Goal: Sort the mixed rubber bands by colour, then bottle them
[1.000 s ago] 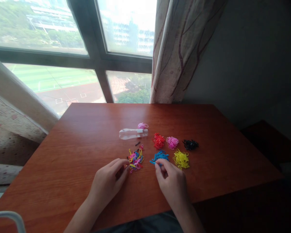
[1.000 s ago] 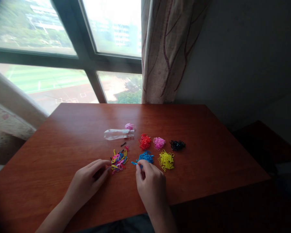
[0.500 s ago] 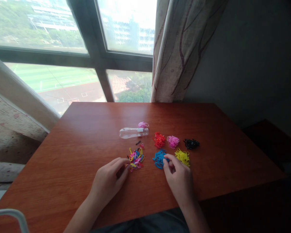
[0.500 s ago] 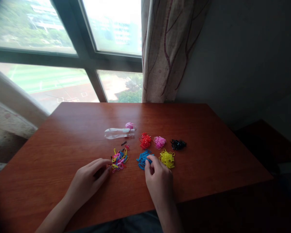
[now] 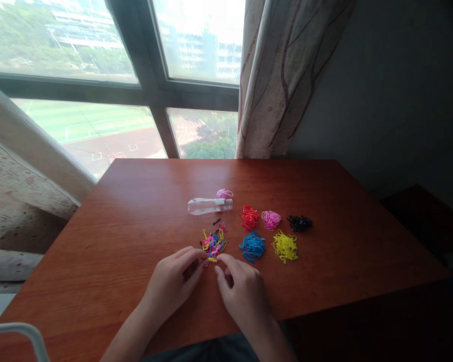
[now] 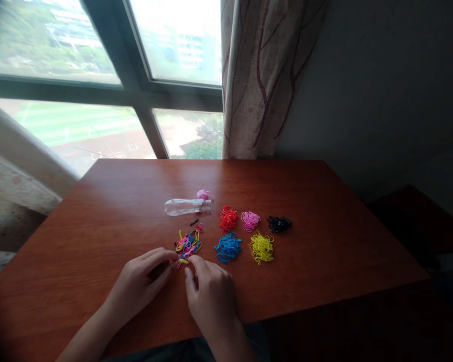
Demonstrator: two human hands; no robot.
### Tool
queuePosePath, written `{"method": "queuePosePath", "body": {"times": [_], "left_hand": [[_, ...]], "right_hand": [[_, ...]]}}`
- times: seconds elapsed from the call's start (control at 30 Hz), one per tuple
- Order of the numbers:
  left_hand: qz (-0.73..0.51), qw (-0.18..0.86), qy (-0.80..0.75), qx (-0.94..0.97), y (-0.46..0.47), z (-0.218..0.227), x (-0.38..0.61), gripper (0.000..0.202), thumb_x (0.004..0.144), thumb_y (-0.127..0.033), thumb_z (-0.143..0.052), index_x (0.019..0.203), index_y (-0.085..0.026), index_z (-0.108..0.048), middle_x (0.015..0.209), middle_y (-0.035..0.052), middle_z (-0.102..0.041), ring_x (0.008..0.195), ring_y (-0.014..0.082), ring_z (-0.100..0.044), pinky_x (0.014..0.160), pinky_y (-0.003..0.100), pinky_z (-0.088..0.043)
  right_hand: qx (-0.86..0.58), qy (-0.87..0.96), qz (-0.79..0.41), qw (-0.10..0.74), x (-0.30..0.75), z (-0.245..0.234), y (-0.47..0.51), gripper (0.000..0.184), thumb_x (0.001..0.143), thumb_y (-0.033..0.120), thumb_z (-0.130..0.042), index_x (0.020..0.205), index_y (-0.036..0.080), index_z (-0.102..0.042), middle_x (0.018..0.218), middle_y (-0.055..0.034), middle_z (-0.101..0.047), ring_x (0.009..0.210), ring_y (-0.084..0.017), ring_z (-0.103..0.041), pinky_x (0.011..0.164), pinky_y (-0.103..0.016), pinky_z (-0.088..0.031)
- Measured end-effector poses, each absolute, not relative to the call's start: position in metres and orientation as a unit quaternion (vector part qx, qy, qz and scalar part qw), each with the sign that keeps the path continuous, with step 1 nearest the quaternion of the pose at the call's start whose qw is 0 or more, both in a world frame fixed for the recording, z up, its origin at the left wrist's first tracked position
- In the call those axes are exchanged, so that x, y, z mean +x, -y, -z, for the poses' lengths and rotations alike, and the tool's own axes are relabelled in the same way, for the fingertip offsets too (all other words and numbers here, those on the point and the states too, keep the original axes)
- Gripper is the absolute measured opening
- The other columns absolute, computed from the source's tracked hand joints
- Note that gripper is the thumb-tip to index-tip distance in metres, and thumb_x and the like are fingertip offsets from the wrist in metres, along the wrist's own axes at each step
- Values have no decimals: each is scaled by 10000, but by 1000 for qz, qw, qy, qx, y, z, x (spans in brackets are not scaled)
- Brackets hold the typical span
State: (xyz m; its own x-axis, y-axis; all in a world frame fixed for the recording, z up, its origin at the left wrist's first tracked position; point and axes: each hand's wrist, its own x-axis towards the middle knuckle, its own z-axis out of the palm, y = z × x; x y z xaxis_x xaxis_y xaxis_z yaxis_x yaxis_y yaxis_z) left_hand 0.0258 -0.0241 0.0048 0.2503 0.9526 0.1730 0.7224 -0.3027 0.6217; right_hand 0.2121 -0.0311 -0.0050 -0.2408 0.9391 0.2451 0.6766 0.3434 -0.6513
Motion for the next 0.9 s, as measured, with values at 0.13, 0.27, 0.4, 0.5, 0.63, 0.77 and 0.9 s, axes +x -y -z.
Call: {"method": "queuePosePath", "body": {"times": [0.13, 0.27, 0.4, 0.5, 0.63, 0.77, 0.9], "left_hand": [[-270, 227, -539, 765, 25, -6, 27, 183, 946, -240, -494, 957, -218, -676, 805, 17, -687, 663, 128, -618, 631, 222, -480], [-270, 226, -537, 767, 25, -6, 27, 181, 950, -257, -504, 965, -215, -679, 815, 21, -691, 673, 129, -623, 641, 225, -483], [-281, 205, -556, 755, 24, -5, 23, 168, 949, -278, -519, 978, -218, -674, 813, 12, -694, 674, 127, -630, 640, 224, -480], [-295, 169, -583, 738, 22, -3, 18, 164, 937, -286, -525, 945, -215, -673, 814, 13, -705, 681, 135, -639, 637, 228, -484], [-299, 140, -601, 728, 21, -3, 15, 178, 927, -315, -528, 887, -211, -666, 804, 16, -715, 679, 144, -643, 628, 232, -484], [-282, 137, -602, 734, 21, -3, 16, 170, 927, -315, -525, 906, -224, -666, 812, 1, -718, 685, 145, -652, 619, 230, -477], [-280, 128, -602, 737, 20, -3, 17, 170, 925, -316, -522, 903, -228, -666, 807, -5, -720, 686, 147, -661, 616, 229, -473]], "right_hand": [[-525, 758, -216, 321, 212, 5, 29, 164, 936, 186, -512, 965, 220, -670, 757, -3, -706, 676, -161, -671, 647, -226, -436], [-529, 746, -231, 331, 213, 6, 30, 178, 951, 186, -491, 918, 216, -663, 764, -7, -702, 687, -166, -663, 660, -234, -433], [-532, 738, -229, 346, 219, 5, 32, 178, 952, 193, -494, 927, 215, -669, 772, -10, -705, 687, -166, -665, 661, -238, -443], [-540, 728, -214, 364, 235, 4, 32, 189, 960, 220, -496, 924, 213, -682, 771, -16, -710, 673, -161, -672, 646, -232, -459], [-573, 709, -167, 375, 275, 2, 27, 239, 976, 293, -487, 917, 208, -702, 785, -41, -728, 651, -161, -679, 643, -234, -495], [-629, 681, -84, 365, 321, 2, 21, 295, 964, 407, -517, 919, 197, -719, 721, -47, -720, 579, -167, -665, 599, -241, -510], [-661, 665, -32, 347, 353, 5, 17, 359, 958, 473, -519, 928, 181, -725, 699, -51, -711, 564, -174, -665, 573, -247, -502]]}}
